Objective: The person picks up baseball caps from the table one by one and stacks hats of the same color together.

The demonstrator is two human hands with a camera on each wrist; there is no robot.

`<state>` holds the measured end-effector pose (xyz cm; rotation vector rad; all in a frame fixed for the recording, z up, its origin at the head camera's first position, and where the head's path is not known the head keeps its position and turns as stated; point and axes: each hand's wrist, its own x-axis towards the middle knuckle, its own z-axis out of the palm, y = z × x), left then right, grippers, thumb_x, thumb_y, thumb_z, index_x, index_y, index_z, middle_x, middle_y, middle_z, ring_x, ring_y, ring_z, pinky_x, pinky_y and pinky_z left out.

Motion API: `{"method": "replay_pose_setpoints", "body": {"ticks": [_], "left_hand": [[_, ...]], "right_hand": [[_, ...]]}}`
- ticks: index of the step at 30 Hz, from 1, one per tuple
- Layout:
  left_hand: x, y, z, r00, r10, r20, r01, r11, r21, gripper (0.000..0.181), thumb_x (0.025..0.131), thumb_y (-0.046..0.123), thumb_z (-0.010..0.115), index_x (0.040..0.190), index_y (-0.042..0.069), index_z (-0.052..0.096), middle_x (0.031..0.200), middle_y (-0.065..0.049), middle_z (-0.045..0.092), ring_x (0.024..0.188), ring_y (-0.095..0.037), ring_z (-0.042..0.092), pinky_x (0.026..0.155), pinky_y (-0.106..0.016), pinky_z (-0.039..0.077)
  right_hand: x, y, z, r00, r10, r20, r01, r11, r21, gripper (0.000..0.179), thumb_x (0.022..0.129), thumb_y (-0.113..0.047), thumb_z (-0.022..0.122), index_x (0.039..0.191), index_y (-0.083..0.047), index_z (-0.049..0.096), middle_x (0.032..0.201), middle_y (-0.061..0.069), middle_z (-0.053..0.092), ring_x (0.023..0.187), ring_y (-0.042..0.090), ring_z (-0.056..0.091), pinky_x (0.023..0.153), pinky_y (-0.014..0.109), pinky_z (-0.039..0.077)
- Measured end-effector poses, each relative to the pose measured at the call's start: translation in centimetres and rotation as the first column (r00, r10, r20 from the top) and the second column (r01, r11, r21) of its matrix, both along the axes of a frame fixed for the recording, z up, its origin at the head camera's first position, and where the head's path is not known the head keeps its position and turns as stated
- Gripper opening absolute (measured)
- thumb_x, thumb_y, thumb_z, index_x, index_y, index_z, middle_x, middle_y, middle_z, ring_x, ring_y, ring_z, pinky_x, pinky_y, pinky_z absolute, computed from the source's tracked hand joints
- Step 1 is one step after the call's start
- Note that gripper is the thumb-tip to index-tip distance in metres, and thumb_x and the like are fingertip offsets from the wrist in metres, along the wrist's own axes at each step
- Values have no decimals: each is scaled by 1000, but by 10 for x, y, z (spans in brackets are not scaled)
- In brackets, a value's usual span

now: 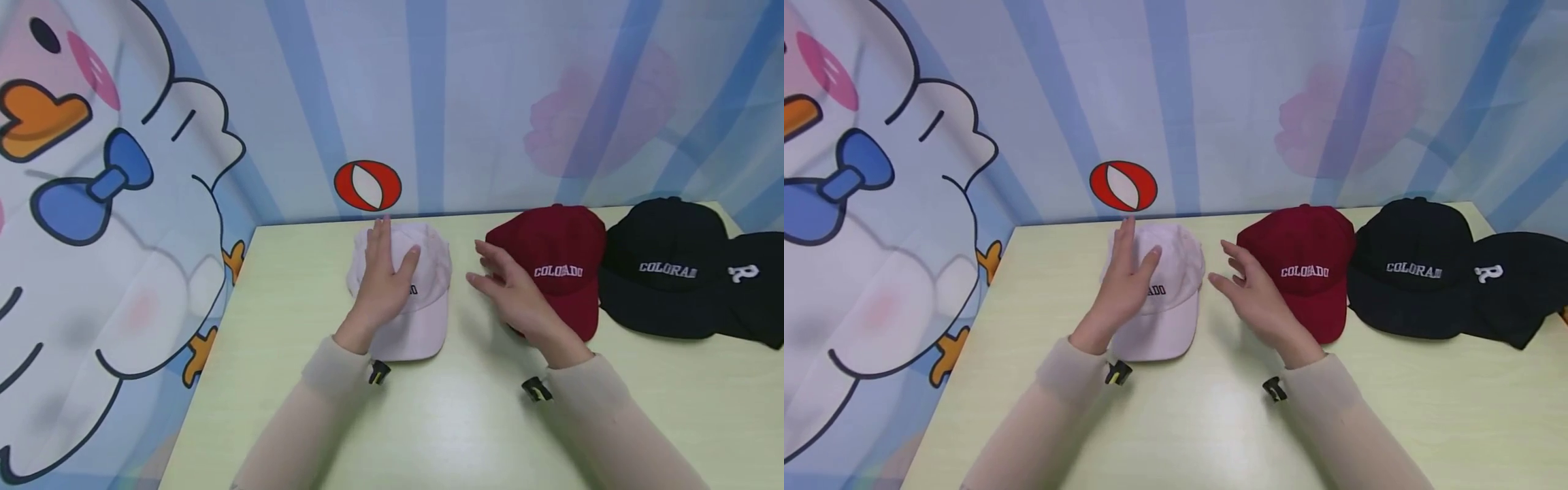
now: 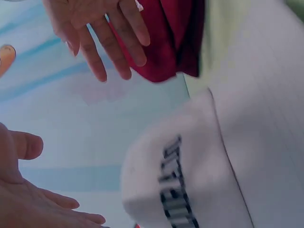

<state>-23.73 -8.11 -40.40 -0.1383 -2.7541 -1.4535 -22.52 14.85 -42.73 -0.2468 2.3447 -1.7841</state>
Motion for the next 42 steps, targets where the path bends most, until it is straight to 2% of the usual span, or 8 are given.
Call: {"method": "replay_pose_setpoints", "body": {"ticks": [3,9,13,16,20,24,31,42], "left_hand": [[9,18,4,998,-63,-2,63,998,29,77,108,42,47,168,28,0,176,6,-3,163,-19,-9,129,-60,12],[20,56,3,983,-186,-6,185,977,109,76,108,44,47,168,31,3,175,11,-1,163,-14,-3,130,-54,14],[20,84,-7,965,-261,11,257,955,147,76,108,44,48,168,29,4,176,8,0,162,-17,6,130,-52,17],[16,103,-18,957,-284,54,272,948,167,76,108,45,47,168,26,5,176,4,2,162,-20,11,130,-50,20],[7,126,-32,959,-248,134,219,954,204,76,108,42,48,169,22,7,176,-2,8,162,-21,12,130,-47,20],[0,141,-48,966,-158,203,108,965,240,76,107,38,51,168,19,10,175,-4,14,161,-20,16,130,-43,20],[-7,153,-65,965,-77,251,0,956,292,79,103,36,55,168,18,13,173,-7,23,159,-21,23,130,-40,22],[6,150,-61,965,-86,249,3,949,316,86,99,32,61,168,19,12,173,-7,22,159,-23,23,130,-42,22]], "right_hand": [[8,22,5,997,-57,-52,58,998,16,65,107,-27,57,164,-15,28,169,10,32,156,32,30,126,49,30],[18,69,2,951,-290,-104,284,956,-68,60,108,-30,56,163,-19,33,165,10,38,152,26,36,103,6,38],[19,101,-4,908,-415,-46,404,901,-161,59,107,-28,56,162,-24,34,167,6,34,152,19,34,101,2,39],[16,120,-12,893,-450,-4,446,887,-118,61,108,-34,53,164,-27,29,171,2,28,155,18,29,113,9,34],[9,136,-24,905,-421,62,422,906,-1,70,108,-45,47,168,-25,17,175,4,14,160,26,18,130,36,21],[4,143,-36,926,-349,145,350,937,22,78,108,-50,45,168,-20,7,176,10,1,161,35,6,130,57,10],[-1,144,-43,946,-246,212,251,968,3,84,108,-54,42,167,-18,-5,175,14,-2,160,34,12,129,55,18],[3,139,-45,955,-210,207,217,976,-10,80,109,-50,41,167,-21,-5,175,16,5,158,37,17,128,57,20]]}}
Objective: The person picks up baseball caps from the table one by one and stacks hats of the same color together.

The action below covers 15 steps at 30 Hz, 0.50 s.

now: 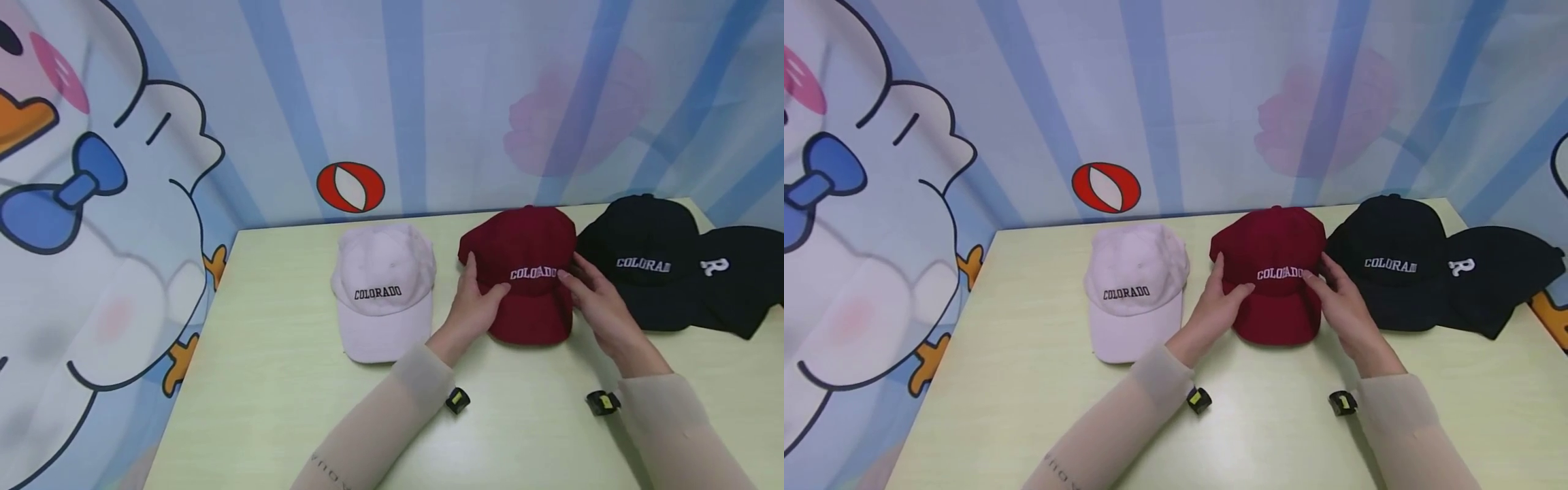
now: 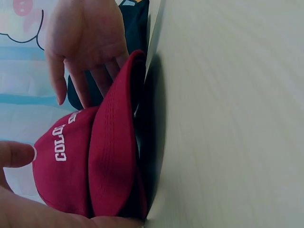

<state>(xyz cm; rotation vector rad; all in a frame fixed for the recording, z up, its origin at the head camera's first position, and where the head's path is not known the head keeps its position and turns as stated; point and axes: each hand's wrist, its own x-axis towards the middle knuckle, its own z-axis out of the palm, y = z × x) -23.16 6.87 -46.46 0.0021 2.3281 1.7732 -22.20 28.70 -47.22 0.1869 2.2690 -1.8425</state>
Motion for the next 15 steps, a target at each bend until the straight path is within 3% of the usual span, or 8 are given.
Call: {"method": "replay_pose_setpoints", "body": {"ticks": [8,15], "left_hand": [[9,-18,1,999,39,-35,-39,999,-13,90,97,29,60,168,14,8,173,-13,18,159,-27,21,129,-44,22],[12,-25,4,998,54,-25,-54,999,-1,91,96,28,59,168,13,5,175,-11,4,161,-26,14,130,-44,20]], "right_hand": [[3,-20,3,998,59,-1,-59,998,-6,80,109,-47,44,168,-22,-4,176,11,4,160,38,15,126,58,22],[4,-30,3,997,80,6,-80,997,-19,81,109,-45,47,168,-22,-4,175,14,4,159,40,20,126,58,23]]}}
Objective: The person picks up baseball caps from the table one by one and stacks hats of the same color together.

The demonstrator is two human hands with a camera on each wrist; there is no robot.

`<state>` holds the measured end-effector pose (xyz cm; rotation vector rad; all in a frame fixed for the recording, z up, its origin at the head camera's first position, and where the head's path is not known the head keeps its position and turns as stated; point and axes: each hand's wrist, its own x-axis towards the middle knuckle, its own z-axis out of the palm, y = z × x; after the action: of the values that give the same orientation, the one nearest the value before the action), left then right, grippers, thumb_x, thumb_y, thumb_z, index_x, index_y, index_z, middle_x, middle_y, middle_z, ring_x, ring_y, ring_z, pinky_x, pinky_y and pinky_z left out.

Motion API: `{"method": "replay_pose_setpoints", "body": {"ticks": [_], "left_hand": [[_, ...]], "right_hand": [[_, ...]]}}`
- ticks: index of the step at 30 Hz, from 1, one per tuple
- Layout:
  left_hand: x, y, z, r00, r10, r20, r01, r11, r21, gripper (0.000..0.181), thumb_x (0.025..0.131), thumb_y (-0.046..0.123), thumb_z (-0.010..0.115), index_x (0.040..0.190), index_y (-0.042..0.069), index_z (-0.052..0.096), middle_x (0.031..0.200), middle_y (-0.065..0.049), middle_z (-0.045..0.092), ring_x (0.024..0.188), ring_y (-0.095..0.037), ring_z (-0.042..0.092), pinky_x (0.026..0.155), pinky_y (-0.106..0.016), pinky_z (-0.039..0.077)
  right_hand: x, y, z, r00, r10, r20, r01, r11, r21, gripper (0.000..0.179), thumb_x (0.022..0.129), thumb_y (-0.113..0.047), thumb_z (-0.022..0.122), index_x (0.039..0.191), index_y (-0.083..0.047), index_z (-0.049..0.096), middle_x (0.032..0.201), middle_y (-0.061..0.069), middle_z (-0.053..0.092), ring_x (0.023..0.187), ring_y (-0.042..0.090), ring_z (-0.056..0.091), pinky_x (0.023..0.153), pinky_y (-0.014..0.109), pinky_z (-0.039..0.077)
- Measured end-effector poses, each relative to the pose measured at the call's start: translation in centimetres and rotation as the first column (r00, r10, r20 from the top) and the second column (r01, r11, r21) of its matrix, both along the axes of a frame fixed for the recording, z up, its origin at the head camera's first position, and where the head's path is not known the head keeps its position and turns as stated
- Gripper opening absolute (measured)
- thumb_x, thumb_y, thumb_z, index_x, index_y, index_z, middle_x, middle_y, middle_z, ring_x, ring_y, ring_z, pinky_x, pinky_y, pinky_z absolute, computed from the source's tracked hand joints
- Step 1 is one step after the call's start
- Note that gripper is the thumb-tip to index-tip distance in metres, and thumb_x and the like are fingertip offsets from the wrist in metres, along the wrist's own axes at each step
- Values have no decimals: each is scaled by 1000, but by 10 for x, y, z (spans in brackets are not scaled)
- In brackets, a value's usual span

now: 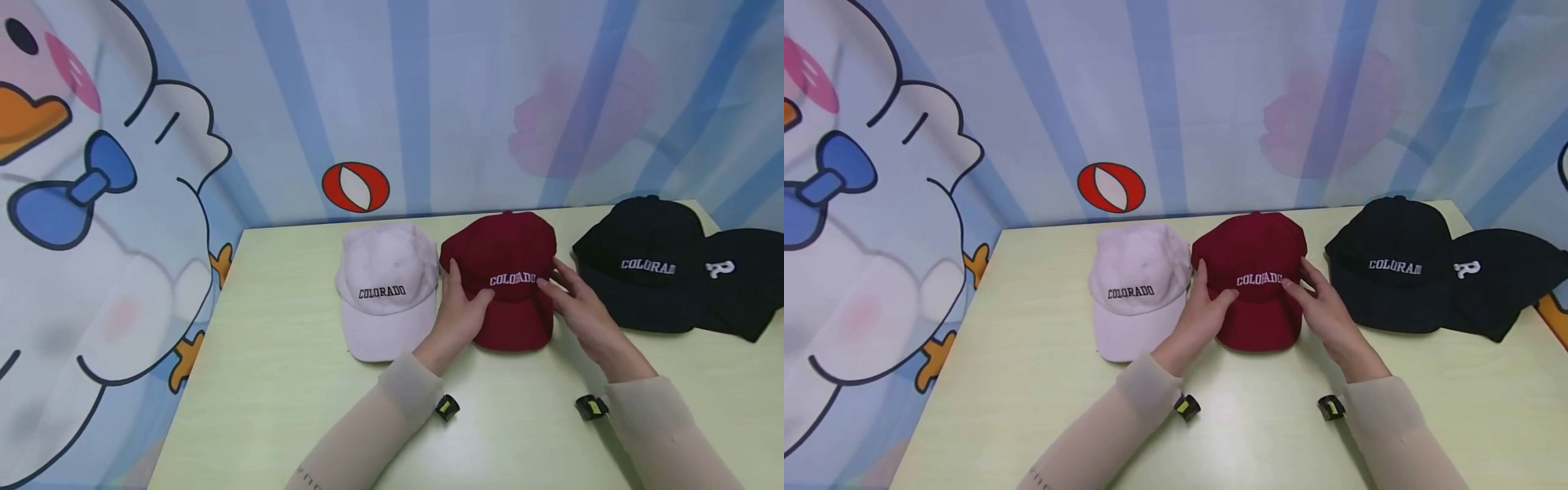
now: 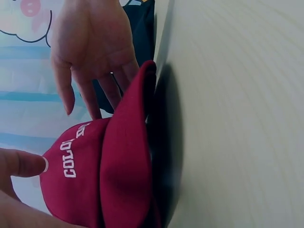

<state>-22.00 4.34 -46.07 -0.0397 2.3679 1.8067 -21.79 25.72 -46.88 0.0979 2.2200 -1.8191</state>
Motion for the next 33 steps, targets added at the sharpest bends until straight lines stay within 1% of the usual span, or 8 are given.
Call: {"method": "replay_pose_setpoints", "body": {"ticks": [9,14,19,22,26,29,32,33], "left_hand": [[11,-1,13,1000,-7,25,8,1000,-10,90,97,31,58,168,14,5,175,-12,-3,162,-29,8,130,-47,17],[17,0,24,997,-44,-70,42,999,-25,89,98,27,57,168,14,4,176,-10,-1,162,-28,8,130,-49,19],[23,8,33,980,-102,-173,94,994,-54,88,99,26,58,168,17,5,176,0,-2,161,-24,13,128,-49,24],[26,17,37,963,-149,-223,140,989,-56,88,99,27,58,168,20,5,176,4,-1,160,-20,16,127,-50,27],[28,33,41,937,-230,-264,223,973,-54,85,100,30,57,168,20,7,175,6,6,159,-18,20,126,-51,29],[26,49,42,933,-278,-229,273,960,-53,81,101,33,56,168,22,11,173,9,13,158,-16,23,125,-48,33],[22,68,41,952,-278,-129,278,960,-24,78,101,37,58,166,25,18,169,11,25,155,-13,29,124,-44,36],[21,74,39,959,-270,-81,271,962,5,77,100,38,59,166,27,21,168,11,28,154,-13,31,123,-43,37]], "right_hand": [[5,0,1,1000,19,-15,-18,1000,15,82,108,-41,51,168,-23,-3,175,15,5,159,41,18,125,58,24],[12,5,4,999,-4,-36,7,996,85,80,108,-43,53,168,-21,5,174,17,9,158,43,19,124,61,26],[21,13,13,992,-57,-110,74,985,159,75,107,-44,52,167,-16,17,171,20,19,155,44,26,120,64,31],[26,23,20,980,-119,-162,151,968,202,69,107,-45,52,165,-19,26,169,17,27,153,35,35,118,35,43],[33,41,27,941,-246,-233,297,929,221,59,107,-43,53,161,-26,36,163,6,39,140,8,48,91,1,42],[37,58,30,894,-369,-254,420,888,187,53,107,-38,54,158,-29,41,150,-8,48,125,-6,49,93,0,41],[37,74,34,837,-498,-227,538,825,175,51,107,-37,53,157,-32,42,144,-22,47,125,-6,47,107,8,38],[36,80,35,817,-534,-218,572,799,184,50,108,-36,51,157,-34,41,148,-20,47,131,-2,47,113,13,37]]}}
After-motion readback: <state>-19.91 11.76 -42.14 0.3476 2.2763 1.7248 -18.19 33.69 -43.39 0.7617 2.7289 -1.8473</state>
